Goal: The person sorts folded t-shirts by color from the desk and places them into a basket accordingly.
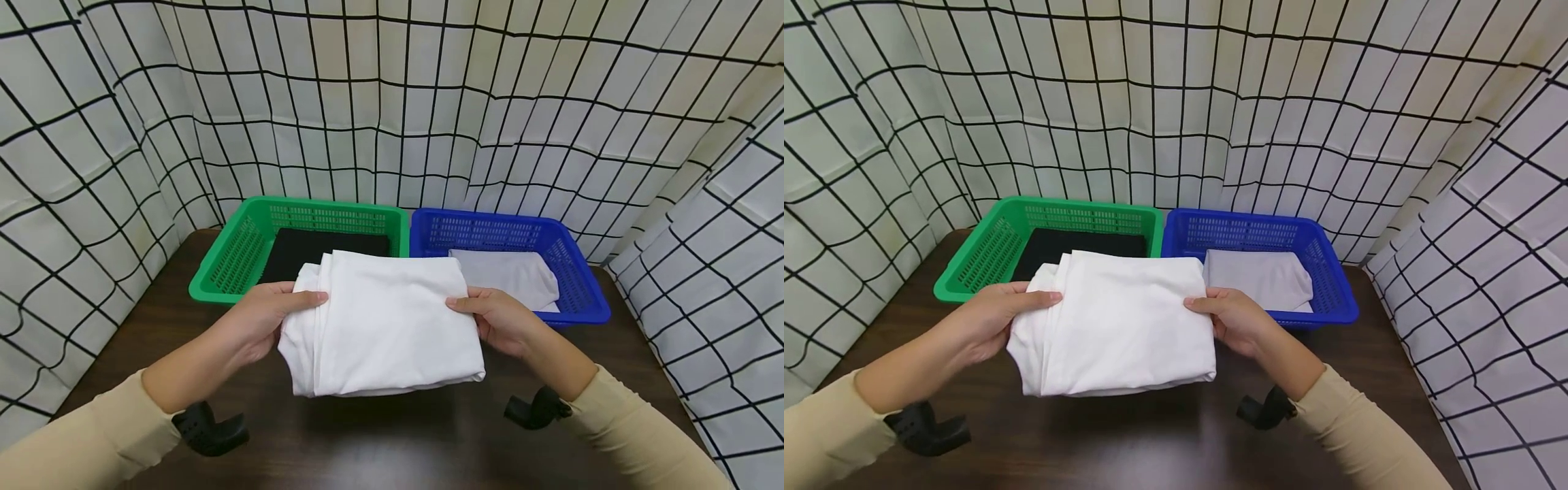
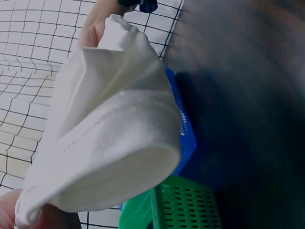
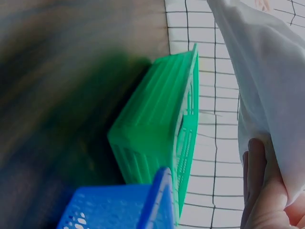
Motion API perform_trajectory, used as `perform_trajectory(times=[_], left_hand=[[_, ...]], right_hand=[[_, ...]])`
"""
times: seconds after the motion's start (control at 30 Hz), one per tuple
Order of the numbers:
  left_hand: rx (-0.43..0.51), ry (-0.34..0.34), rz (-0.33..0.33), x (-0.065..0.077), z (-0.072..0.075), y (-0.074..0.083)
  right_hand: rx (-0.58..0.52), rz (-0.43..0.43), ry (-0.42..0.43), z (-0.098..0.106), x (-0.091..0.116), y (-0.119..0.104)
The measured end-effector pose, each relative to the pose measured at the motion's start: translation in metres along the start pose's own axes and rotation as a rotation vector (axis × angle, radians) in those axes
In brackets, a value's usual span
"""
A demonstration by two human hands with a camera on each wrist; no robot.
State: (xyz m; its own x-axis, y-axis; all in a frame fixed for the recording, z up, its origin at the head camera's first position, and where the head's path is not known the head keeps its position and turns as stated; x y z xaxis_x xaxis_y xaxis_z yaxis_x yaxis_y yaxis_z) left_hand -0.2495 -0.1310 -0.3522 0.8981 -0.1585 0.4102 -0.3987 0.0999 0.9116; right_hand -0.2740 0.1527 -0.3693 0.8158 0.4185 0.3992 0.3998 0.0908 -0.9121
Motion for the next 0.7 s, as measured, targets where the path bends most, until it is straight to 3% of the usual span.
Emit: perform_trajectory(times=[0.27, 0.5, 0.7], left_hand=[[-0.027, 0.018, -0.017, -0.016, -0.007, 0.024], [-0.047, -0.021, 0.001, -0.026, -0.014, 0.044], [-0.041, -0.014, 0.023, -0.034, -0.018, 0.060]], right_hand=[[0.048, 0.023, 0.036, 0.017, 0.001, -0.024], [0.064, 0.019, 0.072, 0.029, 0.004, -0.035], [0.062, 0.019, 0.116, 0.040, 0.006, -0.047]])
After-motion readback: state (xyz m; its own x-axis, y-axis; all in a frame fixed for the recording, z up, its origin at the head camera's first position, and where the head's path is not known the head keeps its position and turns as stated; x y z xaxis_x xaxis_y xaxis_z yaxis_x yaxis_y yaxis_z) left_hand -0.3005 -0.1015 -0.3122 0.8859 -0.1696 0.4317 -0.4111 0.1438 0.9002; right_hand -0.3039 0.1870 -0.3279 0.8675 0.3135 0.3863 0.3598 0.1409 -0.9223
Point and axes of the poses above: each hand's wrist, its own x-axis away from the middle knuckle, its own z-axis out of the back of the hand, y = z × x, the point moved 9 cm from there along -x, towards the middle knuckle
